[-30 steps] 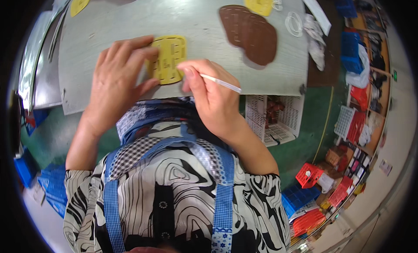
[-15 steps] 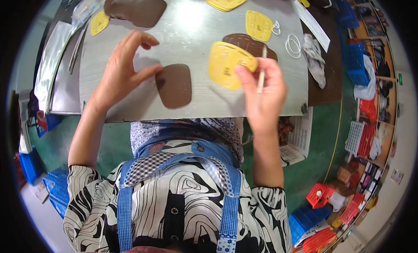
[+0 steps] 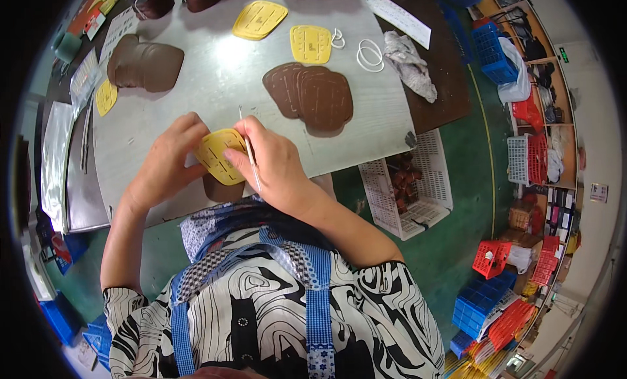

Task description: Using a yellow template and a pen to mark lines on brown shoe upper components.

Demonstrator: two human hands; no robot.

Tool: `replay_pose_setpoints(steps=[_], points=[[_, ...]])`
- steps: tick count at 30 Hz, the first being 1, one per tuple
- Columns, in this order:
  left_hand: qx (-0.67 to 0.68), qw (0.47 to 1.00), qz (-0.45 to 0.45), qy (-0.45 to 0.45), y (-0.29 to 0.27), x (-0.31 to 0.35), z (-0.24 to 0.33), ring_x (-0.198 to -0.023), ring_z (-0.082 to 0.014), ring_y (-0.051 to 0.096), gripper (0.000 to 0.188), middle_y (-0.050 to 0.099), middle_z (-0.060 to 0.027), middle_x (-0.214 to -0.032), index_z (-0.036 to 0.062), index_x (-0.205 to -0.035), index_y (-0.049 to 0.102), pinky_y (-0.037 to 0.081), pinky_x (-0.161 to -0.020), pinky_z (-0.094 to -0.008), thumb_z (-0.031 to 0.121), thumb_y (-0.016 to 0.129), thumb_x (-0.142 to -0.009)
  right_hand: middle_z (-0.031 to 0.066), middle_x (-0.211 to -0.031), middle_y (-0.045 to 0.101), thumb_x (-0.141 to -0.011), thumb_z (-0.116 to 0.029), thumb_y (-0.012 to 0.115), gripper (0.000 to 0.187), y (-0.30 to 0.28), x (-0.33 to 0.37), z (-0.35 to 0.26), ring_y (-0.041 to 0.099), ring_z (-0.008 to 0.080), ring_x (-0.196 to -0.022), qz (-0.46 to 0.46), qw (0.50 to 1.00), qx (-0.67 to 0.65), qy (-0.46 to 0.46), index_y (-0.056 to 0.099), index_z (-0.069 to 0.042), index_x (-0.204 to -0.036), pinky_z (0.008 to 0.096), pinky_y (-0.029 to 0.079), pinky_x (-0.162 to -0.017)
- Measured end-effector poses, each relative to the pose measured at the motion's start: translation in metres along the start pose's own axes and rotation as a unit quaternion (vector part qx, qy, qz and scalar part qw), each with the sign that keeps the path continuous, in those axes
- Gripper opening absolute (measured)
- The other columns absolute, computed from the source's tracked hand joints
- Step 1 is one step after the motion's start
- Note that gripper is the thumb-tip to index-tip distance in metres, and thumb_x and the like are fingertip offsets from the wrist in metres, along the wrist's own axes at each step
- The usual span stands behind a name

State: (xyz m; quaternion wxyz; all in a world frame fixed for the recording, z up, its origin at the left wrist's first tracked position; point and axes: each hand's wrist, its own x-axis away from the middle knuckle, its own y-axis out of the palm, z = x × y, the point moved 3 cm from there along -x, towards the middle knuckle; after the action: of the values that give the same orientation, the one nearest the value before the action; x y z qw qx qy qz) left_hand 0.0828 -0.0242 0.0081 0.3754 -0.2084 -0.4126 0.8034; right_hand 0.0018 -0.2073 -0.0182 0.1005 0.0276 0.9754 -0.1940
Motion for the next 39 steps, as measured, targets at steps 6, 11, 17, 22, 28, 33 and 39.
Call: replay_pose_setpoints(steps=[6,11,17,22,28,33,39], points=[[0.111,0.992,0.051,-0.013,0.009,-0.025,0.011,-0.107,-0.0344,0.062,0.040,0.060,-0.0139,-0.115,0.0067,-0.115,0.059,0.054,-0.091,-0.0443,0.012,0.079,-0.081,0.0127,-0.089,0.069,-0.097,-0.011,0.073,0.029,-0.058,-0.004,0.013,0.068,0.0176,-0.081,0.225,0.973,-0.041,-0.023,0.056,0.001,-0.117,0.0322,0.055,-0.075],[-0.047,0.991,0.018,0.128,0.040,-0.049,0.035,-0.135,-0.0382,0.049,0.067,0.051,-0.0180,-0.138,0.0114,-0.139,0.056,0.039,-0.115,-0.0501,0.029,0.083,-0.081,0.0134,-0.095,0.072,-0.099,-0.013,0.070,0.025,-0.140,-0.021,0.076,0.070,0.0190,-0.088,0.294,0.945,0.139,0.028,0.058,0.001,-0.116,0.0340,0.056,-0.080],[-0.060,0.984,-0.009,0.167,0.076,-0.105,0.053,-0.147,-0.0375,0.037,0.077,0.043,-0.0228,-0.147,0.0102,-0.142,0.051,0.023,-0.127,-0.0549,0.048,0.080,-0.082,0.0205,-0.099,0.072,-0.095,-0.014,0.071,0.028,-0.140,-0.062,0.073,0.072,0.0366,-0.092,0.276,0.936,0.220,0.007,0.060,0.000,-0.117,0.0429,0.055,-0.083],[-0.037,0.987,-0.048,0.148,0.068,-0.136,0.058,-0.138,-0.0321,0.049,0.063,0.054,-0.0150,-0.139,0.0100,-0.135,0.054,0.031,-0.122,-0.0539,0.043,0.077,-0.086,0.0136,-0.101,0.073,-0.094,-0.012,0.072,0.027,-0.165,-0.059,0.095,0.069,0.0213,-0.093,0.254,0.937,0.238,0.016,0.063,0.001,-0.116,0.0368,0.054,-0.086],[-0.148,0.976,0.111,0.112,0.055,-0.179,0.001,-0.138,-0.0278,0.051,0.061,0.057,-0.0115,-0.140,0.0074,-0.143,0.053,0.030,-0.123,-0.0518,0.041,0.067,-0.094,0.0163,-0.101,0.073,-0.093,-0.016,0.074,0.030,-0.155,-0.055,0.101,0.069,0.0295,-0.092,0.230,0.945,0.229,0.036,0.063,0.001,-0.117,0.0395,0.054,-0.085],[-0.114,0.979,0.124,0.113,0.028,-0.134,0.007,-0.141,-0.0283,0.048,0.062,0.054,-0.0120,-0.144,0.0079,-0.145,0.051,0.027,-0.125,-0.0535,0.036,0.070,-0.093,0.0164,-0.099,0.067,-0.099,-0.012,0.068,0.015,-0.162,-0.049,0.072,0.063,0.0295,-0.087,0.291,0.861,0.397,-0.126,0.067,0.000,-0.109,0.0376,0.051,-0.083],[-0.207,0.965,0.159,-0.011,-0.035,-0.025,-0.047,-0.144,-0.0309,0.043,0.068,0.052,-0.0121,-0.145,0.0078,-0.142,0.053,0.027,-0.125,-0.0530,0.034,0.078,-0.084,0.0043,-0.093,0.065,-0.105,-0.012,0.062,0.016,-0.154,-0.038,0.050,0.060,0.0138,-0.083,0.326,0.940,0.080,-0.059,0.068,0.003,-0.108,0.0280,0.050,-0.078]])
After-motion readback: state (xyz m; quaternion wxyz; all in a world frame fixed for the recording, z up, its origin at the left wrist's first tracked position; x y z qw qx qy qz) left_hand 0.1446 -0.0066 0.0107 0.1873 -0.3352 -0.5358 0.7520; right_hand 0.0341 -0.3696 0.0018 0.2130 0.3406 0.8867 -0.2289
